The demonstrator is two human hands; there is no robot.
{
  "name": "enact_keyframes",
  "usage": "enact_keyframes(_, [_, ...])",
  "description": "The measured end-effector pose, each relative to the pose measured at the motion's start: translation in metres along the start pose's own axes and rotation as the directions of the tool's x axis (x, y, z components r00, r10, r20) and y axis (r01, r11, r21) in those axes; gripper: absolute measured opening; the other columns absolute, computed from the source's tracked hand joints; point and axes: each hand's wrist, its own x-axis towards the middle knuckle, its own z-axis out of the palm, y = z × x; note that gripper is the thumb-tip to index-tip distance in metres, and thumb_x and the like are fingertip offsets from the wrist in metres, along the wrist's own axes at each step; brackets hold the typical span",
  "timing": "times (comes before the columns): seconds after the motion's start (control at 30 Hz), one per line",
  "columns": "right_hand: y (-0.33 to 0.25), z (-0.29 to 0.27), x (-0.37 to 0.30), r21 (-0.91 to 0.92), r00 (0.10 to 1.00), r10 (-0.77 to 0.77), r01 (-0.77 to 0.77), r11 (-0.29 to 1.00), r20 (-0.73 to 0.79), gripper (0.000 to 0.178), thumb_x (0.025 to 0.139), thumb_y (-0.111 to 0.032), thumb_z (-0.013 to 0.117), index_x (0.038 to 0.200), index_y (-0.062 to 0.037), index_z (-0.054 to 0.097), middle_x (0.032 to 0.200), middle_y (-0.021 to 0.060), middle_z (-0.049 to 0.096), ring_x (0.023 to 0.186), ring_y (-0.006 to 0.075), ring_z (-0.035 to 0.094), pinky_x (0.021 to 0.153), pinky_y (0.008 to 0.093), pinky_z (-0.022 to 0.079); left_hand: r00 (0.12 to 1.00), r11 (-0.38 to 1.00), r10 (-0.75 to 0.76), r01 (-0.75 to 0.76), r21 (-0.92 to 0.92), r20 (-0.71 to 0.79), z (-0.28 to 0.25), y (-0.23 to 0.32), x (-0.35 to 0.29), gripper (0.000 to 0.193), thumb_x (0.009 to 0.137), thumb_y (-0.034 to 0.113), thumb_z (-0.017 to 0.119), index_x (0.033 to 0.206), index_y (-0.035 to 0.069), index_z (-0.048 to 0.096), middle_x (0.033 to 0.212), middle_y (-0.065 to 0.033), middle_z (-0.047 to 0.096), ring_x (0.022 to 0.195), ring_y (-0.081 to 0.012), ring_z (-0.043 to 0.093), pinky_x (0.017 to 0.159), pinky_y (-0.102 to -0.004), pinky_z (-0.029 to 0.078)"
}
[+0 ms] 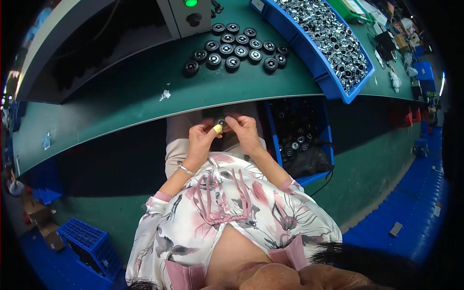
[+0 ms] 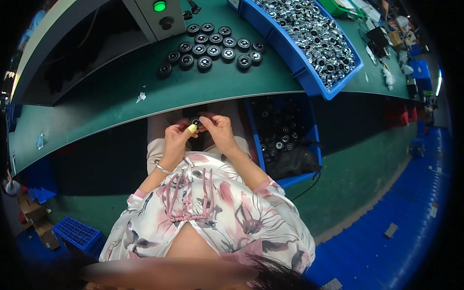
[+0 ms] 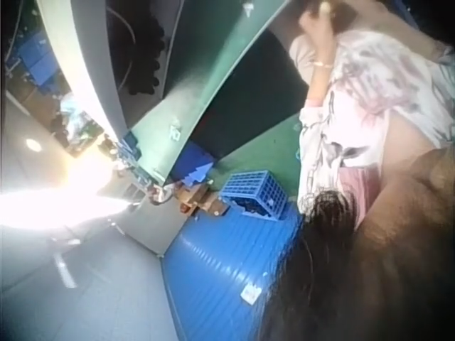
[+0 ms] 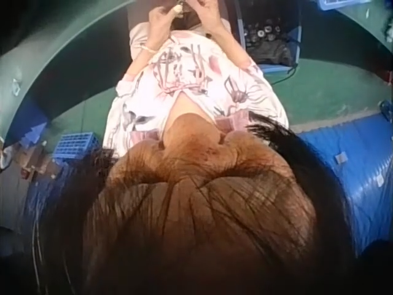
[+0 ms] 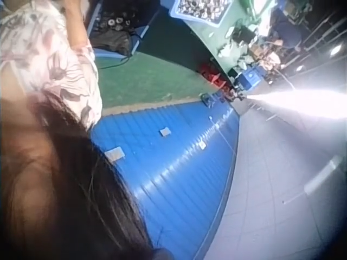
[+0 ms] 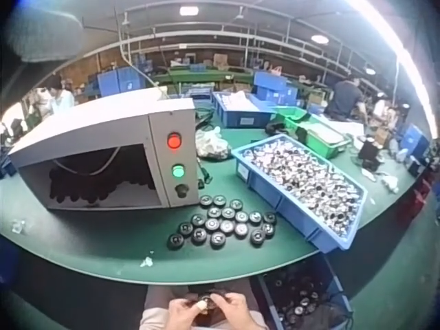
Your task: Manually assembling small black plastic components by inserting metal pins at a factory workbench.
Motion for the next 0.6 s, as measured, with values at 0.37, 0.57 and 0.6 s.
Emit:
enact_keyframes(0.37, [0.001, -0.003, 0.012, 0.0, 0.991, 0.04, -0.041, 0.999, 0.127, 0.019, 0.098, -0.013, 0.06, 0.098, 0.0041, 0.069, 0.087, 0.0035, 0.069, 0.078, 0.0105, 0.063, 0.074, 0.0277, 0.052, 0.995, 0.988, 0.101, -0.103, 0.114, 0.021, -0.005, -0.008, 0.001, 0.026, 0.093, 0.0, 0.06, 0.116, -0.013, 0.055, 0.103, -0.0162, 0.068, 0.084, -0.0165, 0.068, 0.078, -0.0277, 0.056])
enact_keyframes(0.57, [-0.019, -0.008, 0.001, 0.183, 0.984, 0.111, -0.135, 0.974, 0.137, 0.027, 0.093, -0.009, 0.065, 0.116, 0.0036, 0.064, 0.105, 0.008, 0.066, 0.086, 0.0174, 0.066, 0.082, 0.0309, 0.055, 0.999, 0.985, -0.039, 0.038, 0.171, 0.006, -0.006, 0.011, 0.002, 0.026, 0.094, 0.003, 0.061, 0.115, -0.012, 0.058, 0.099, -0.0121, 0.068, 0.08, -0.0133, 0.066, 0.074, -0.0259, 0.054])
enact_keyframes(0.6, [-0.029, -0.007, -0.002, 0.181, 0.984, 0.11, -0.135, 0.974, 0.14, 0.027, 0.093, -0.009, 0.065, 0.116, 0.0036, 0.064, 0.105, 0.008, 0.066, 0.086, 0.0174, 0.066, 0.082, 0.0309, 0.055, 0.996, 0.993, -0.056, 0.048, 0.109, 0.072, -0.006, 0.014, 0.002, 0.026, 0.094, 0.004, 0.061, 0.115, -0.011, 0.06, 0.098, -0.0106, 0.068, 0.079, -0.0123, 0.065, 0.073, -0.0253, 0.054])
